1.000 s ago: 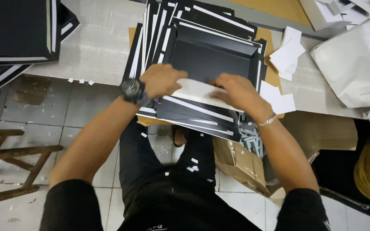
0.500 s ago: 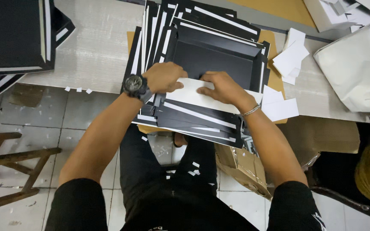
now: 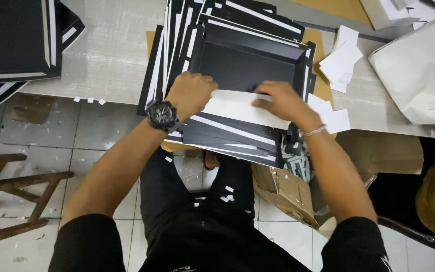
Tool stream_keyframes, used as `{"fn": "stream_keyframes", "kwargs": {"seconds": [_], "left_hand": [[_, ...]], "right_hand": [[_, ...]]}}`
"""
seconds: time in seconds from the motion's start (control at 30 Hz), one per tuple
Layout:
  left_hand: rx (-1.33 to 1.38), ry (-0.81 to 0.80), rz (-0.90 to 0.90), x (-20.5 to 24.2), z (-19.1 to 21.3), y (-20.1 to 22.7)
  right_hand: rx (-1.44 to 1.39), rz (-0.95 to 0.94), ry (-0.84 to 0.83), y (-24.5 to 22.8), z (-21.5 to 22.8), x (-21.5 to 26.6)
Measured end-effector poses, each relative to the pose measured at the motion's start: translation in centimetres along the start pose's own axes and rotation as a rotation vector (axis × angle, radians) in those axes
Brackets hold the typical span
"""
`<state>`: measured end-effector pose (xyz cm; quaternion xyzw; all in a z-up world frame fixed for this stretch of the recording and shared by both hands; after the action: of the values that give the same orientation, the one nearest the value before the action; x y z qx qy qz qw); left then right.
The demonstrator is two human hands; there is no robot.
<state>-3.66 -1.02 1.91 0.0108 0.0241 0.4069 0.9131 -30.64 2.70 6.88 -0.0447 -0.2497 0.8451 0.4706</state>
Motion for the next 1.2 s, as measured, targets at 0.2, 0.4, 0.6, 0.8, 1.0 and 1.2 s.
{"fn": "stream_keyframes", "kwargs": {"seconds": [0.2, 0.4, 0.6, 0.8, 1.0, 1.2], "left_hand": [[0.261, -0.248, 0.008, -4.3, 1.5, 1.0], [0.341, -0.344, 0.092, -6.3, 1.6, 5.5], [0.252, -0.145, -0.071, -3.6, 0.1, 5.3], [0.148, 0.386, -0.287, -1.8, -2.9, 5.3], [0.129, 0.27, -0.242, -2.2, -2.6, 5.3], [0.053, 0.448, -0.266, -1.4, -3.4, 5.8]], "right_hand": [[-0.02, -0.14, -0.022, 0.8, 0.8, 2.2], [-0.002, -0.115, -0.051, -0.1, 1.3, 2.1], [0.055, 0.055, 0.112, 2.3, -1.4, 2.7], [0.316, 0.216, 0.43, 2.5, -4.2, 4.1], [0.069, -0.166, -0.047, 3.8, 1.1, 6.1], [0.214, -0.035, 0.052, 4.3, -1.0, 7.0]]}}
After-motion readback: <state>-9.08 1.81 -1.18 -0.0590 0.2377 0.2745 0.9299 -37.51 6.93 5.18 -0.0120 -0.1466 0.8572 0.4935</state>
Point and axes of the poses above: each hand's wrist, its own x-axis away from the middle knuckle, its own z-axis out of the back of the hand, y = z × x, the point moved 3 cm from there along -x, towards the middle knuckle, and after that the axes turned 9 degrees about -y, right-handed, at the moved point
